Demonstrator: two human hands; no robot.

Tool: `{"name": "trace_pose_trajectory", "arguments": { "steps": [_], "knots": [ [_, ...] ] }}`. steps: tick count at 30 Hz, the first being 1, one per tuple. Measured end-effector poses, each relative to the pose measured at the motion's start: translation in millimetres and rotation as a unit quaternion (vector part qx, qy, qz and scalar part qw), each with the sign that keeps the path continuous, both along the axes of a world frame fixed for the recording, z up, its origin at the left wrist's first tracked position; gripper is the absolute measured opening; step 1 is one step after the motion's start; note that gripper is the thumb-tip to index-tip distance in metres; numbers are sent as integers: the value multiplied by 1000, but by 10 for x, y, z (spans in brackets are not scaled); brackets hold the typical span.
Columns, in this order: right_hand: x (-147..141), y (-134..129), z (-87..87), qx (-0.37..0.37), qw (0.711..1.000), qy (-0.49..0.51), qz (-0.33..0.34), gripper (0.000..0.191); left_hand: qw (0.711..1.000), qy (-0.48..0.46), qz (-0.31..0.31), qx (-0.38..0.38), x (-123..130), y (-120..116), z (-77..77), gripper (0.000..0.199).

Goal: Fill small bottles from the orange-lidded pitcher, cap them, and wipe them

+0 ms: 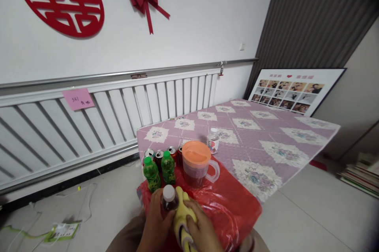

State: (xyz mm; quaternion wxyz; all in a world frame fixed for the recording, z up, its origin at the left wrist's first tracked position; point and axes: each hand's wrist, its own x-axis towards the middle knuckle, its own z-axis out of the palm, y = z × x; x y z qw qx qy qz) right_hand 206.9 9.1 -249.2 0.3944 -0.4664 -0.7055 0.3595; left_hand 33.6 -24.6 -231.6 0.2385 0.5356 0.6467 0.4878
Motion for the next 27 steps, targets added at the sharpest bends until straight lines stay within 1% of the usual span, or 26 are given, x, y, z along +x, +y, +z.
{"name": "trace_pose_trajectory", "arguments": {
  "steps": [3,5,6,8,10,12,14,16,19,21,23,25,27],
  "knots": [
    [-11,76,184,-11,1000,17,20,47,1000,4,-5,7,-11,21,-34,55],
    [-56,120,240,-23,999,14,45,55,1000,4,-7,14,-10,33,-49,55],
    [-88,136,241,-30,998,9,56,60,1000,6,-7,18,-8,38,-56,54],
    [-156,152,195,-46,996,0,71,70,1000,16,-1,21,-4,43,-79,55],
    [-208,143,110,-63,995,-3,82,79,999,32,20,17,0,45,-115,56],
    [-231,114,24,-80,993,-12,87,83,998,48,40,10,8,45,-156,57],
    [-228,76,-32,-88,992,-23,83,84,997,61,56,4,28,44,-186,57],
    [-215,44,-46,-89,992,-27,80,83,994,72,76,4,62,41,-187,56],
    [-201,24,-16,-88,992,-17,84,81,993,76,94,5,101,37,-121,54],
    [-202,25,3,-86,993,-12,83,81,995,61,74,-8,84,45,-42,53],
    [-208,29,-2,-89,993,-13,77,82,999,23,34,-18,21,69,51,57],
    [-215,36,-32,-91,993,-18,71,82,999,-31,-19,-13,-77,107,150,66],
    [-220,43,-78,-85,994,-27,68,83,993,-76,-90,-14,-185,149,255,72]
  ]
}}
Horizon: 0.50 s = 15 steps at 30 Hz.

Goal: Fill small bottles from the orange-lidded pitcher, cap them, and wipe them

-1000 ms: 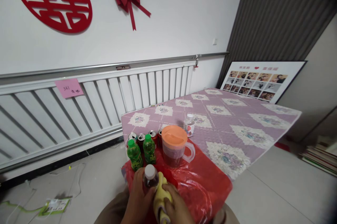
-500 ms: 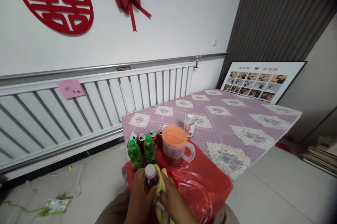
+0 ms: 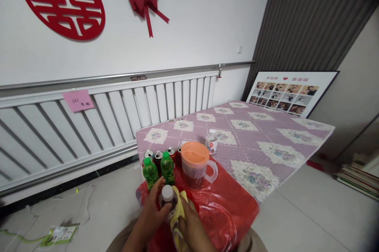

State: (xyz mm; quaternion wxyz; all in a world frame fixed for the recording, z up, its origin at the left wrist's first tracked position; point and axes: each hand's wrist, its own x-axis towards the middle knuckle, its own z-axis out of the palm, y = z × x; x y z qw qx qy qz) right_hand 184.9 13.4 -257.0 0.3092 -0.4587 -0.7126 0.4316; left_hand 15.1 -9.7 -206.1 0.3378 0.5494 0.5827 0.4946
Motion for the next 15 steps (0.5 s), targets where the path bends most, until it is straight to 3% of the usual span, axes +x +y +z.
{"name": "trace_pose_trajectory", "arguments": {
  "steps": [3,6,11,15],
  "knots": [
    [2,13,-67,7,1000,-9,-4,83,996,2,-88,-32,-121,52,154,63],
    [14,26,-112,8,1000,-2,-8,81,994,30,-96,-54,-149,65,251,55],
    [14,20,-79,6,999,30,-45,65,998,33,-9,-54,-15,-4,209,52],
    [-16,-17,129,74,995,50,-54,58,990,92,106,-36,111,-55,121,47]
  ]
}}
